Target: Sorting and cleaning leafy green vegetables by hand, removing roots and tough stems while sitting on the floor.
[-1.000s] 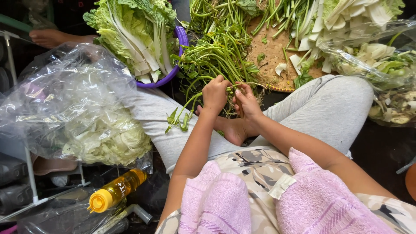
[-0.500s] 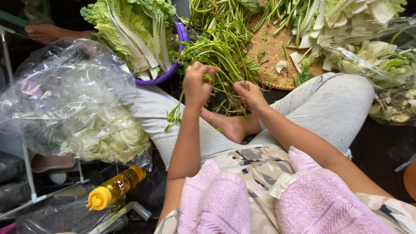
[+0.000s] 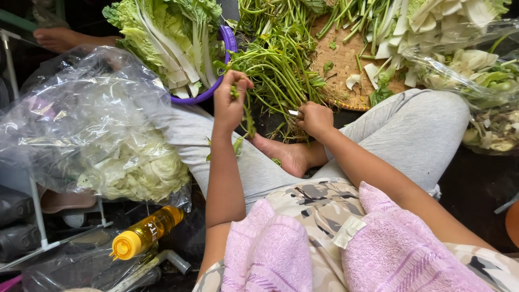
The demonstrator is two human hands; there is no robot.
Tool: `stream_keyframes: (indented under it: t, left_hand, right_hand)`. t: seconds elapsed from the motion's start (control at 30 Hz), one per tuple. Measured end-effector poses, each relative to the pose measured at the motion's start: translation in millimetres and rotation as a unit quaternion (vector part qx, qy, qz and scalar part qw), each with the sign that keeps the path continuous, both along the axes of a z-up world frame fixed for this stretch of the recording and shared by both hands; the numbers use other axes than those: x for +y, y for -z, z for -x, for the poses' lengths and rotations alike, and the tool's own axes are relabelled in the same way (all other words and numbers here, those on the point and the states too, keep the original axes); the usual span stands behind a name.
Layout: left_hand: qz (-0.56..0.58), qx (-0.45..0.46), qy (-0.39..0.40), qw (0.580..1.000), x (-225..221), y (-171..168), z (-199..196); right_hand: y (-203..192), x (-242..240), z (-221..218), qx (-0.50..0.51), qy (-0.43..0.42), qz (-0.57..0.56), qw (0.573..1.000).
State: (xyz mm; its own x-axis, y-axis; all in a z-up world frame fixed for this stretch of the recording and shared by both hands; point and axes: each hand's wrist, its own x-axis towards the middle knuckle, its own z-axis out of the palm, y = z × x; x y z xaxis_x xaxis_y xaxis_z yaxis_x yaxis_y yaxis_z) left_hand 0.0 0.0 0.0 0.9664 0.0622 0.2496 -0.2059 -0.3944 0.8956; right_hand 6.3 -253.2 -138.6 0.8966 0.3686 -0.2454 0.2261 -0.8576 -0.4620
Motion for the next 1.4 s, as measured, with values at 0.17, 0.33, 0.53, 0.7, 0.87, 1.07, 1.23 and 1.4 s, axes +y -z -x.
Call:
stream_keyframes:
  t: [0.17, 0.33, 0.53, 0.7, 0.87, 1.07, 1.23, 1.4]
  left_hand:
    - [0.051, 0.031, 0.021, 0.998, -38, 16, 3]
    - [-0.205, 0.110, 0.103, 0.967, -74, 32, 6]
    - [-0.301, 0.008, 0.075, 0.950, -88, 68, 6]
    - [-0.274, 0.002, 0.013, 0.962, -87, 85, 4]
    - [-0.214, 0.018, -0.052, 0.975, -86, 79, 3]
    - [-0.219, 0.024, -0.072, 0.973, -85, 88, 5]
    - [-0.267, -0.001, -0.059, 0.962, -87, 100, 5]
    - [-0.300, -0.017, -0.058, 0.952, -97, 105, 12]
  right_hand:
    - [-25, -5, -6, 0.030, 0.049, -0.086, 0.995]
    - [-23, -23, -15, 0.129, 0.095, -0.338, 0.928]
    - [-18, -40, -25, 0.185, 0.116, -0.489, 0.845]
    - [-62, -39, -22, -0.010, 0.127, -0.458, 0.880]
    - [-39, -6, 16, -0.074, 0.162, -0.419, 0.890]
    - [-21, 28, 36, 0.213, 0.213, -0.606, 0.736]
    - [9, 31, 34, 0.193, 0.285, -0.610, 0.714]
    - [8, 28, 27, 0.219, 0.339, -0.620, 0.673]
